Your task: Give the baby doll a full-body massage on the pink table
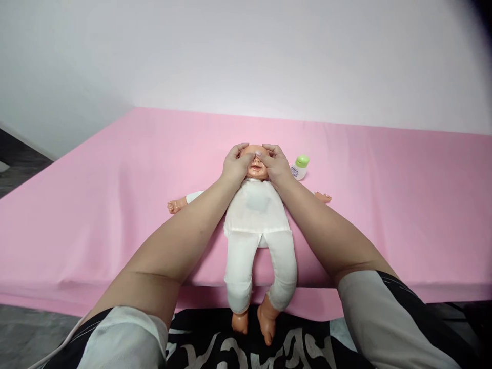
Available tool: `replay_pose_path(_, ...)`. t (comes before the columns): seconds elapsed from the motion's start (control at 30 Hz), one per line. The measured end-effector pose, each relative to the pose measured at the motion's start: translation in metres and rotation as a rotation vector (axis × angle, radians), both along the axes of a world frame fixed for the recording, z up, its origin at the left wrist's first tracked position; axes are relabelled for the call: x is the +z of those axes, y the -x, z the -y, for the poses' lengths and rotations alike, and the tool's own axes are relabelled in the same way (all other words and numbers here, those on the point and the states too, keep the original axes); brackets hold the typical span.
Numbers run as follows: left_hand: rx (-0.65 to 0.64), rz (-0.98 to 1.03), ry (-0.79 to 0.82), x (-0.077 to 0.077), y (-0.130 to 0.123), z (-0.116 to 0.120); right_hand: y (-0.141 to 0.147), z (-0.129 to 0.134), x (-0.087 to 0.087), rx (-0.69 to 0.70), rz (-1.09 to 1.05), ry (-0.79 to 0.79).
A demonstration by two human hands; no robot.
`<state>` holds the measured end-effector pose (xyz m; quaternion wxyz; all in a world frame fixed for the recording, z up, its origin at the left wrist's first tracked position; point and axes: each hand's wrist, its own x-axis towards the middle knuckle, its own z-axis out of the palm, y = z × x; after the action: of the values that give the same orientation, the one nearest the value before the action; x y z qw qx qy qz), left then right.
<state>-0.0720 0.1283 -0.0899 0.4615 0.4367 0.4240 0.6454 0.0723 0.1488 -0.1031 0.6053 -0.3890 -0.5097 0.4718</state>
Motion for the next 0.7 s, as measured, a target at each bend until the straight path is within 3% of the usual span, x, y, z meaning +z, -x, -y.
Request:
replay_pose_path(0.33,-0.148,0.225,0.086,0.006,0.011,0.009,-0.014,0.013,0.006,0.220,-0.179,0.111)
replay_pose_path(0.5,-0.208,0.171,0.048,0.000,0.014,0.008,-0.029,0.021,0.013,0.345,-0.105,0.159)
replay_pose_path(0.6,-0.172,0.044,-0.023,-0.009,0.016,0.005,-0.028,0.025,0.007,0.285,-0.077,0.126)
replay_pose_path(0.7,-0.057,-0.183,-0.116,-0.016,0.024,0.010,-0.027,0.033,-0.003,0.074,0.108,-0.022)
